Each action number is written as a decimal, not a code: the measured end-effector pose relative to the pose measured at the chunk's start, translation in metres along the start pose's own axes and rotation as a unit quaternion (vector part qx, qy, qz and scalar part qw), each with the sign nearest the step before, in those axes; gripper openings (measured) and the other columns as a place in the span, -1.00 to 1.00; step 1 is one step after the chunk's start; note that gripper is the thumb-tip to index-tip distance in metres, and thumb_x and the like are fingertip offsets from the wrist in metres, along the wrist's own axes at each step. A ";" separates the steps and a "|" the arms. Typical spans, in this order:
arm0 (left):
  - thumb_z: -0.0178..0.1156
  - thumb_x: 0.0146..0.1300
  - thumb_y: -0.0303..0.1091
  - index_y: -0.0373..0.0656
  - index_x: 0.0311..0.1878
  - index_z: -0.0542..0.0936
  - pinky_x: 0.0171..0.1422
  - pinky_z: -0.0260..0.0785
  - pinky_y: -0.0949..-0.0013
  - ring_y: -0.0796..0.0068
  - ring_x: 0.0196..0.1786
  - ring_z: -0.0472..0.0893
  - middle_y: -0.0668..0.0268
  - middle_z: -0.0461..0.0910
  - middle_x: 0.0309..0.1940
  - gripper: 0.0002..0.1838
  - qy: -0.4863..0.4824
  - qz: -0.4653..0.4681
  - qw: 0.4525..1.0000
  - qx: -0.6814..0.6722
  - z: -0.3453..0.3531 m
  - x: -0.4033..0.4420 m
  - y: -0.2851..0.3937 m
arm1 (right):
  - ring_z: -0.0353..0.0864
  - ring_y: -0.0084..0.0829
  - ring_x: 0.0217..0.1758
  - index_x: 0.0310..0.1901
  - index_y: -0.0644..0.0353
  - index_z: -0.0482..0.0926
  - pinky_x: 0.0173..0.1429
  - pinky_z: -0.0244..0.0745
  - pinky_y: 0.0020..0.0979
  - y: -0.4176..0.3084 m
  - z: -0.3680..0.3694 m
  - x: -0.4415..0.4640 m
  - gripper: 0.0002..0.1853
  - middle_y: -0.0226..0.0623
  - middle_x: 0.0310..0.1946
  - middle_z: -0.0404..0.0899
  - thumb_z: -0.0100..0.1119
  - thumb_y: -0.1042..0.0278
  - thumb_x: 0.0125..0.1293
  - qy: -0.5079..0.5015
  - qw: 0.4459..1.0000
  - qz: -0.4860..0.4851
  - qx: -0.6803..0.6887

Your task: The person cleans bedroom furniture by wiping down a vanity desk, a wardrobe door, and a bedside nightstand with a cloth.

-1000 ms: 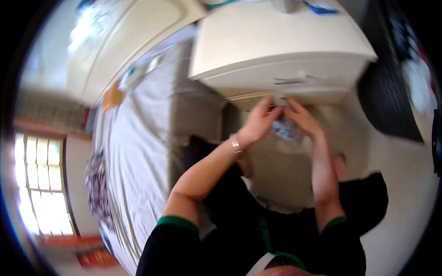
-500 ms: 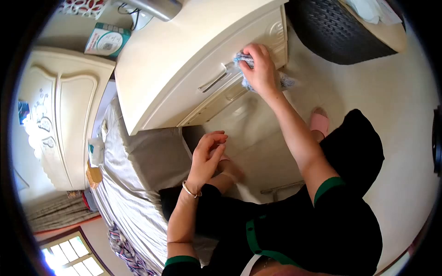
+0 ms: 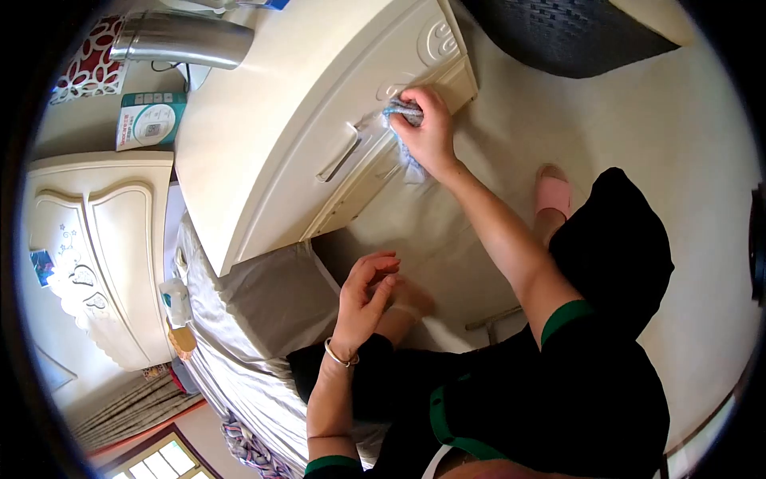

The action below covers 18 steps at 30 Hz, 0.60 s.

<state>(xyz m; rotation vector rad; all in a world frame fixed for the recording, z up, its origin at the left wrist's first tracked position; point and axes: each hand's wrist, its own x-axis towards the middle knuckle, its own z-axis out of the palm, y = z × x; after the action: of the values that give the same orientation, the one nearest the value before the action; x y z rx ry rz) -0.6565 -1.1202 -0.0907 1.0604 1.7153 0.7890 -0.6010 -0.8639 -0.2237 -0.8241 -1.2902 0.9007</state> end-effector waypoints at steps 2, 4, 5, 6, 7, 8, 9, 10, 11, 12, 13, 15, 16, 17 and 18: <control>0.06 0.42 -0.57 -0.30 0.15 0.52 0.31 0.36 0.37 0.42 0.19 0.53 0.19 0.47 0.23 -0.73 -0.004 -0.003 1.000 -0.003 -0.002 0.000 -0.005 | 0.57 -0.32 -0.21 -0.22 0.20 0.53 -0.06 0.50 -0.32 0.002 0.001 0.001 -0.71 -0.28 -0.29 0.57 0.36 0.55 0.00 0.002 1.000 0.017 0.013; 0.06 0.42 -0.57 -0.31 0.15 0.52 0.32 0.36 0.36 0.41 0.19 0.53 0.19 0.47 0.22 -0.73 -0.005 -0.006 1.000 -0.006 0.000 -0.002 -0.007 | 0.56 -0.34 -0.23 -0.22 0.20 0.54 -0.08 0.50 -0.34 0.004 0.005 -0.001 -0.71 -0.30 -0.31 0.57 0.37 0.54 -0.02 0.015 0.999 0.043 0.012; 0.06 0.43 -0.57 -0.32 0.15 0.52 0.32 0.35 0.37 0.41 0.19 0.54 0.19 0.48 0.22 -0.73 -0.005 -0.007 1.000 0.003 0.000 -0.001 -0.006 | 0.56 -0.36 -0.24 -0.22 0.21 0.54 -0.10 0.50 -0.35 0.005 0.007 -0.003 -0.72 -0.30 -0.33 0.57 0.36 0.51 0.00 0.031 0.999 0.031 0.020; 0.06 0.43 -0.57 -0.32 0.15 0.52 0.33 0.35 0.37 0.41 0.18 0.54 0.19 0.49 0.21 -0.73 -0.004 -0.009 1.000 0.012 -0.001 -0.001 -0.005 | 0.56 -0.36 -0.24 -0.22 0.21 0.54 -0.10 0.50 -0.35 0.007 0.007 -0.003 -0.72 -0.30 -0.33 0.57 0.36 0.51 0.00 0.031 0.999 0.034 0.021; 0.06 0.43 -0.57 -0.32 0.15 0.52 0.33 0.35 0.37 0.41 0.18 0.54 0.19 0.49 0.21 -0.73 -0.003 -0.011 1.000 0.013 -0.002 -0.002 -0.008 | 0.57 -0.38 -0.24 -0.21 0.21 0.54 -0.10 0.51 -0.36 0.013 0.007 -0.003 -0.73 -0.30 -0.33 0.57 0.36 0.50 0.02 0.044 0.996 0.075 0.025; 0.06 0.43 -0.57 -0.32 0.15 0.52 0.32 0.35 0.37 0.41 0.18 0.54 0.20 0.49 0.21 -0.73 0.002 0.009 1.000 0.023 -0.003 -0.001 -0.013 | 0.57 -0.40 -0.24 -0.21 0.22 0.54 -0.09 0.52 -0.36 0.022 0.006 -0.002 -0.74 -0.30 -0.33 0.58 0.36 0.49 0.03 0.056 0.991 0.114 0.028; 0.05 0.43 -0.58 -0.32 0.16 0.51 0.32 0.35 0.37 0.41 0.18 0.54 0.20 0.48 0.21 -0.73 0.006 0.031 0.999 0.031 -0.003 -0.003 -0.017 | 0.59 -0.43 -0.23 -0.20 0.23 0.56 -0.08 0.53 -0.37 0.032 0.003 0.001 -0.74 -0.29 -0.32 0.60 0.36 0.46 0.05 0.082 0.982 0.158 0.058; 0.05 0.43 -0.58 -0.32 0.16 0.51 0.32 0.35 0.37 0.41 0.18 0.54 0.20 0.48 0.21 -0.73 0.006 0.032 0.999 0.031 -0.003 -0.004 -0.017 | 0.59 -0.43 -0.23 -0.20 0.23 0.56 -0.08 0.53 -0.37 0.027 0.001 0.003 -0.74 -0.29 -0.32 0.60 0.36 0.46 0.05 0.082 0.983 0.156 0.057; 0.05 0.43 -0.58 -0.32 0.16 0.51 0.32 0.35 0.36 0.41 0.18 0.54 0.21 0.49 0.20 -0.72 0.006 0.028 0.999 0.035 -0.002 -0.005 -0.015 | 0.59 -0.34 -0.19 -0.19 0.23 0.54 -0.04 0.51 -0.32 0.022 -0.002 0.003 -0.74 -0.25 -0.29 0.60 0.36 0.41 0.10 0.056 0.987 0.149 0.035; 0.05 0.43 -0.59 -0.32 0.17 0.51 0.32 0.35 0.36 0.41 0.18 0.54 0.21 0.49 0.19 -0.72 0.005 0.024 0.999 0.038 -0.001 -0.005 -0.013 | 0.59 -0.26 -0.15 -0.18 0.23 0.53 0.00 0.50 -0.27 0.016 -0.004 0.001 -0.74 -0.20 -0.27 0.60 0.35 0.36 0.14 0.031 0.989 0.143 0.011; 0.05 0.43 -0.59 -0.32 0.17 0.51 0.32 0.35 0.36 0.41 0.18 0.54 0.21 0.49 0.19 -0.72 0.003 0.024 0.999 0.038 0.001 -0.006 -0.010 | 0.59 -0.27 -0.18 -0.19 0.22 0.54 -0.05 0.50 -0.26 0.010 0.003 -0.004 -0.74 -0.20 -0.28 0.60 0.37 0.37 0.12 0.018 0.996 0.084 0.030; 0.06 0.43 -0.59 -0.32 0.17 0.51 0.32 0.34 0.37 0.42 0.17 0.54 0.21 0.51 0.17 -0.71 -0.007 0.012 1.000 0.018 0.004 -0.006 -0.005 | 0.63 -0.44 -0.20 -0.21 0.23 0.57 -0.08 0.54 -0.37 -0.015 0.011 -0.006 -0.72 -0.30 -0.30 0.64 0.43 0.41 0.05 -0.018 0.999 0.041 0.004; 0.06 0.43 -0.59 -0.32 0.17 0.51 0.32 0.34 0.37 0.42 0.17 0.54 0.21 0.51 0.17 -0.71 -0.008 0.011 1.000 0.018 0.004 -0.005 -0.005 | 0.64 -0.45 -0.21 -0.23 0.23 0.57 -0.10 0.54 -0.37 -0.021 0.012 -0.005 -0.73 -0.32 -0.31 0.64 0.43 0.42 0.04 -0.032 0.999 0.025 -0.007; 0.06 0.43 -0.58 -0.32 0.17 0.51 0.31 0.34 0.38 0.43 0.17 0.54 0.22 0.53 0.15 -0.72 -0.006 0.013 1.000 0.023 0.003 -0.005 -0.007 | 0.64 -0.45 -0.21 -0.23 0.23 0.57 -0.10 0.54 -0.37 -0.018 0.011 -0.005 -0.73 -0.32 -0.31 0.64 0.43 0.42 0.04 -0.032 0.999 0.026 -0.008; 0.06 0.44 -0.58 -0.32 0.18 0.51 0.31 0.34 0.39 0.44 0.17 0.54 0.23 0.54 0.12 -0.72 -0.004 0.015 0.999 0.030 0.002 -0.003 -0.009 | 0.63 -0.46 -0.23 -0.24 0.23 0.57 -0.12 0.54 -0.37 -0.015 0.010 -0.002 -0.74 -0.32 -0.32 0.63 0.43 0.42 0.03 -0.039 0.997 0.055 0.036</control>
<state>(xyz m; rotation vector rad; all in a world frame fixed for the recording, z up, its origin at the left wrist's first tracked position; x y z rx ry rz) -0.6572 -1.1271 -0.0978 1.1304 1.7296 0.7551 -0.6093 -0.8723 -0.2100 -0.8167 -1.2815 1.0692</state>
